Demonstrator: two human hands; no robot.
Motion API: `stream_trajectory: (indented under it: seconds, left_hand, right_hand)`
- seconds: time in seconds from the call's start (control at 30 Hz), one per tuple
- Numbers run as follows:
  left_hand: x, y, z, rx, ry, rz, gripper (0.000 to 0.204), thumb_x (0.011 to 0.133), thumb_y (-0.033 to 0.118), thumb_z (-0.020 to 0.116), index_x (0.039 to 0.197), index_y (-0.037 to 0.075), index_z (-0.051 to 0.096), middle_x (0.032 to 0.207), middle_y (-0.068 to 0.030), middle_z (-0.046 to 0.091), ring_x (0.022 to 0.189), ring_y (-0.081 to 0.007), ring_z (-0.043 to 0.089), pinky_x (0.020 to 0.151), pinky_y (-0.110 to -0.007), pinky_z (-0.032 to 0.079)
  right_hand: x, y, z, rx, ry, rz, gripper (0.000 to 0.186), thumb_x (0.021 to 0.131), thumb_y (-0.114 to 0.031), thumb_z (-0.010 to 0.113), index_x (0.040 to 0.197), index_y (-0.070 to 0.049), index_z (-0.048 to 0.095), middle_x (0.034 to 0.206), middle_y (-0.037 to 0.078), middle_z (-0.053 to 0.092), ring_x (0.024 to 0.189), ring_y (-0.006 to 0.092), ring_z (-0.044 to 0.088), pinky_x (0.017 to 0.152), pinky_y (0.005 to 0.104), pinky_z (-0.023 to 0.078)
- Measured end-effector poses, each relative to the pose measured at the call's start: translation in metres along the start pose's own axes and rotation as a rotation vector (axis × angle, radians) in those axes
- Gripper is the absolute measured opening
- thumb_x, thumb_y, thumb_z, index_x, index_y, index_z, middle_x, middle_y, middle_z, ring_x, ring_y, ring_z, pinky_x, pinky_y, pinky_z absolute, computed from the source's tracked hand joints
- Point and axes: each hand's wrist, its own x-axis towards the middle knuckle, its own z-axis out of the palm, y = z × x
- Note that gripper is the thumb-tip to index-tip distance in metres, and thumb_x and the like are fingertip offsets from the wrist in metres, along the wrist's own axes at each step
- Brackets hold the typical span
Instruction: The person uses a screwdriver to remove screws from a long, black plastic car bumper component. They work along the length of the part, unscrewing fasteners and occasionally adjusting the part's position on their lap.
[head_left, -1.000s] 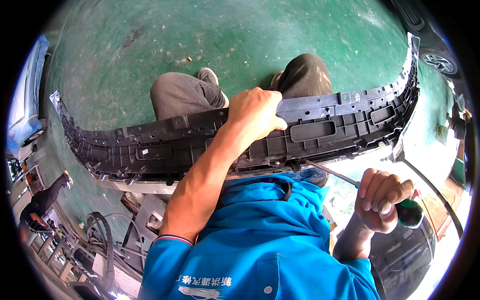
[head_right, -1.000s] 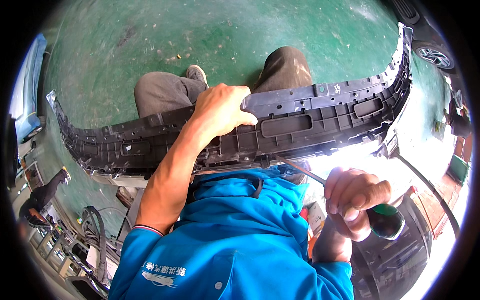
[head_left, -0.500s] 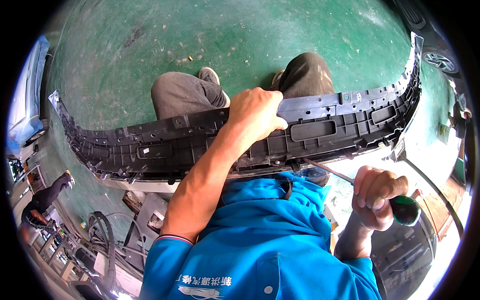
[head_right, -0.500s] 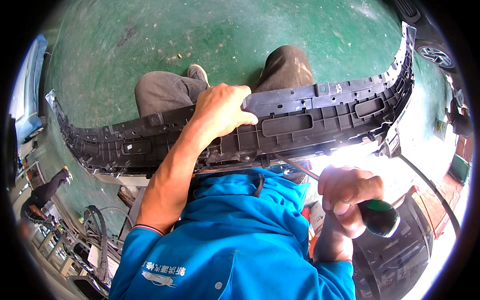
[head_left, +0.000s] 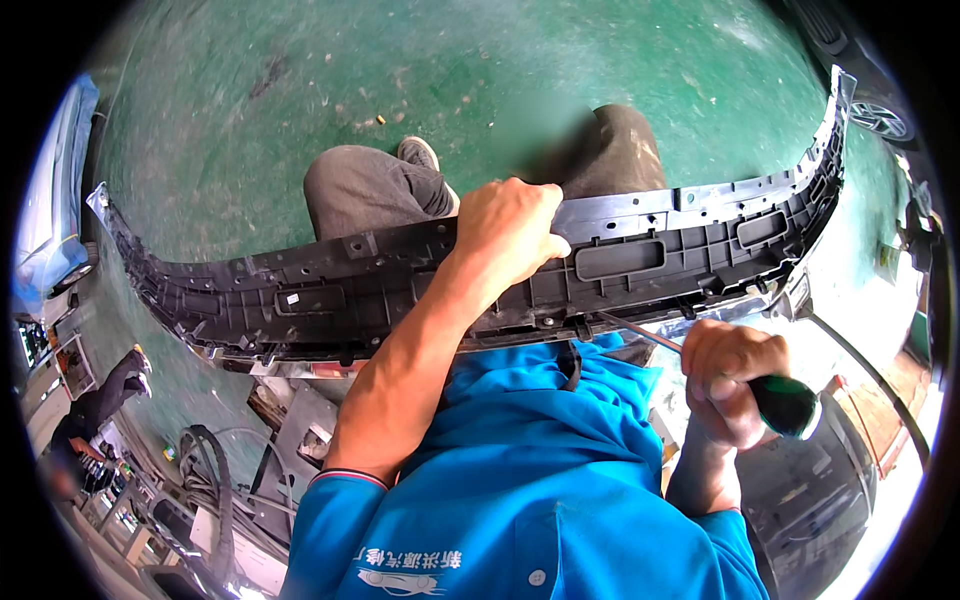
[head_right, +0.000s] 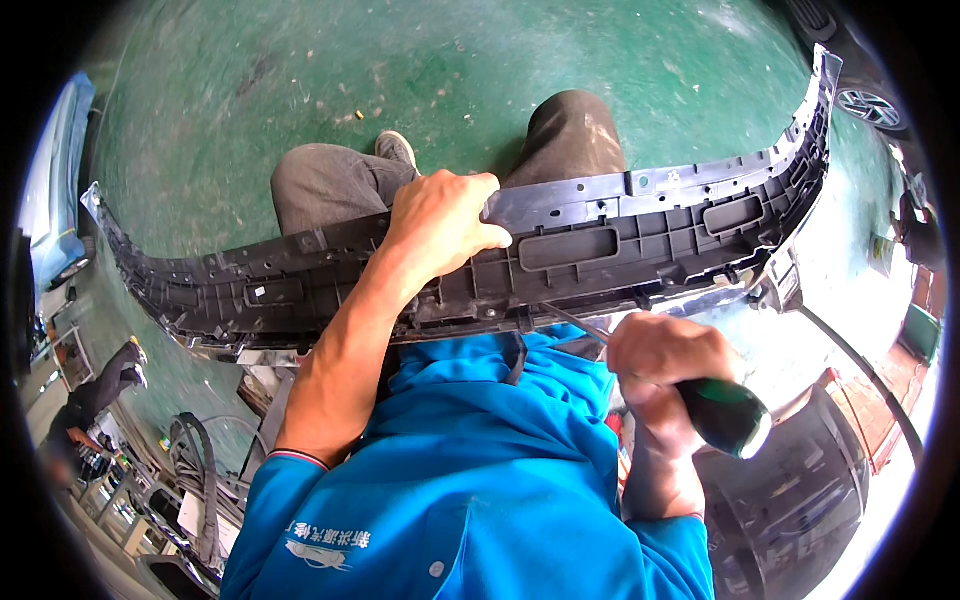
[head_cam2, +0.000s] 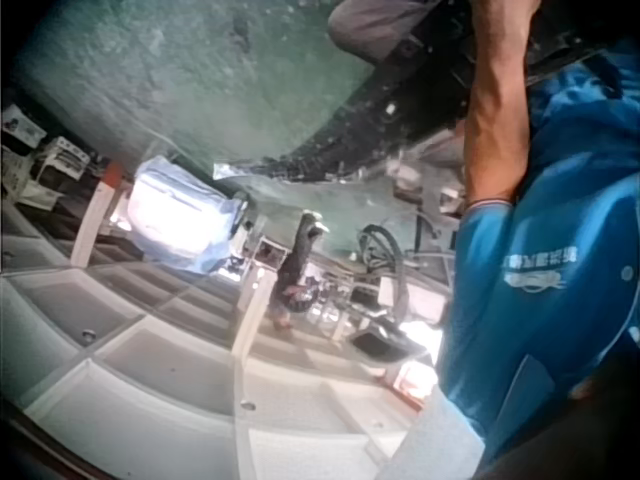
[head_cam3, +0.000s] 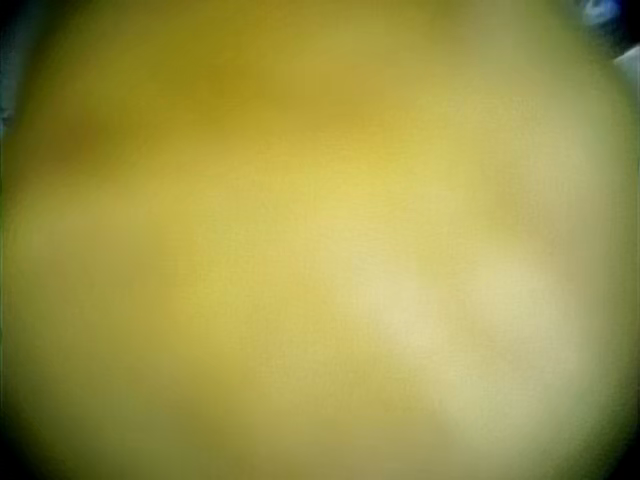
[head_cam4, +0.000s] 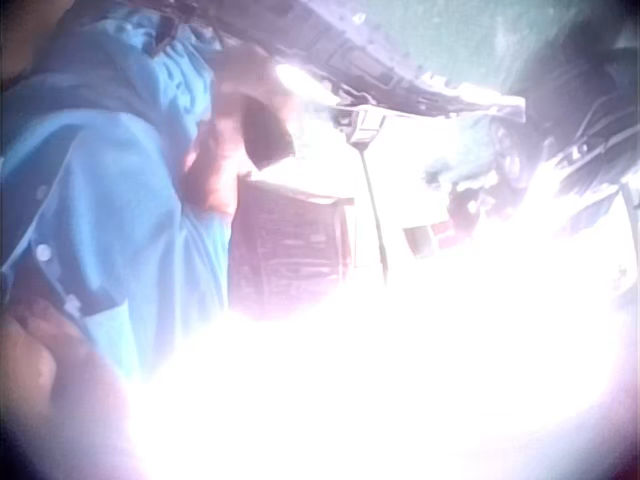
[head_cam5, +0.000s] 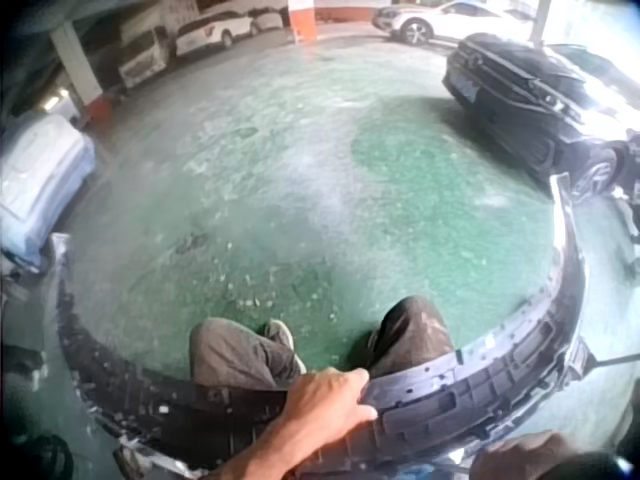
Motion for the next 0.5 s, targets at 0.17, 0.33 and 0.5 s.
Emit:
stream_trajectory:
  seconds: [0.17, 0.33, 0.5]
  left_hand:
    - [-0.004, 0.007, -0.002, 0.030, 0.031, -0.017, 0.040, 0.073, 0.036, 0.087, 0.092, 0.006, 0.067, 0.081, -0.0173, 0.073, 0.083, -0.0402, 0.071, 0.071, -0.051, 0.055]
    - [-0.002, -0.001, -0.001, -0.028, 0.012, 0.005, 0.044, 0.073, 0.039, 0.087, 0.095, 0.005, 0.068, 0.081, -0.0194, 0.072, 0.083, -0.0407, 0.071, 0.072, -0.051, 0.054]
    - [-0.002, 0.000, -0.003, -0.007, 0.016, -0.012, 0.044, 0.073, 0.038, 0.087, 0.094, 0.004, 0.069, 0.080, -0.0187, 0.072, 0.083, -0.0403, 0.072, 0.072, -0.051, 0.054]
  right_hand:
    - [0.006, 0.002, 0.006, 0.034, -0.081, 0.080, 0.019, 0.081, -0.008, 0.081, 0.085, -0.001, 0.064, 0.068, 0.008, 0.063, 0.060, 0.0221, 0.059, 0.058, 0.0394, 0.051]
    - [0.012, -0.020, -0.010, 0.067, -0.131, -0.021, 0.015, 0.084, -0.006, 0.075, 0.095, -0.003, 0.065, 0.074, 0.006, 0.063, 0.057, 0.0193, 0.058, 0.057, 0.0367, 0.049]
    - [0.022, -0.060, -0.039, 0.035, -0.096, -0.180, 0.014, 0.089, -0.007, 0.068, 0.102, -0.007, 0.064, 0.066, 0.000, 0.055, 0.051, 0.0105, 0.052, 0.055, 0.0268, 0.044]
